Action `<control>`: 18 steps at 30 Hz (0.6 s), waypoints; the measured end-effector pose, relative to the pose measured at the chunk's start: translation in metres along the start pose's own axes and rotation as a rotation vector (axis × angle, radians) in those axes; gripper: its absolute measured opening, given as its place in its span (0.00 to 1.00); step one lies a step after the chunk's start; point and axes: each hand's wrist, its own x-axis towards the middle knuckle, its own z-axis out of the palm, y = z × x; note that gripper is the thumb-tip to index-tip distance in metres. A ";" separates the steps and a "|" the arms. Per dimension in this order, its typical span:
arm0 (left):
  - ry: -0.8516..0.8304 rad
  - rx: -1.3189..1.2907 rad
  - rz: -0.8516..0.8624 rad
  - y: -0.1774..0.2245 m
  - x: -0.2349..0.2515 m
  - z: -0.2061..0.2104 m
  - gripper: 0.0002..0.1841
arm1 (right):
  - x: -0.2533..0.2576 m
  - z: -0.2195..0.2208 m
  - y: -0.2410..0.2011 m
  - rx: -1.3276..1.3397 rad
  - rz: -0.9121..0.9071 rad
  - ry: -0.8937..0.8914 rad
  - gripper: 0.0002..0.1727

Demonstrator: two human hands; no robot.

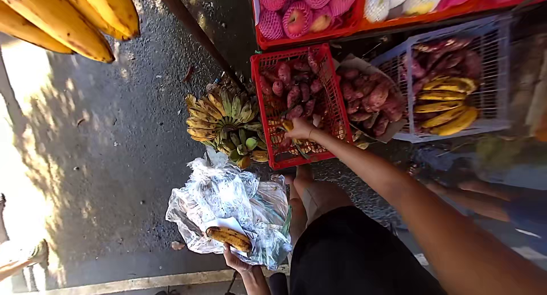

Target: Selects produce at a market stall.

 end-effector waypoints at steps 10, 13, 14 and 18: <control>0.071 0.002 -0.103 -0.009 0.007 0.041 0.21 | 0.091 -0.081 0.043 0.350 0.557 0.413 0.33; 0.142 0.080 -0.107 -0.013 0.005 0.045 0.18 | 0.103 -0.077 0.050 0.675 0.527 0.442 0.40; 0.138 0.078 -0.113 -0.016 0.005 0.047 0.18 | 0.106 -0.073 0.050 0.746 0.512 0.414 0.44; 0.095 0.047 -0.132 -0.021 0.010 0.050 0.20 | 0.113 -0.053 0.037 0.630 0.507 0.343 0.48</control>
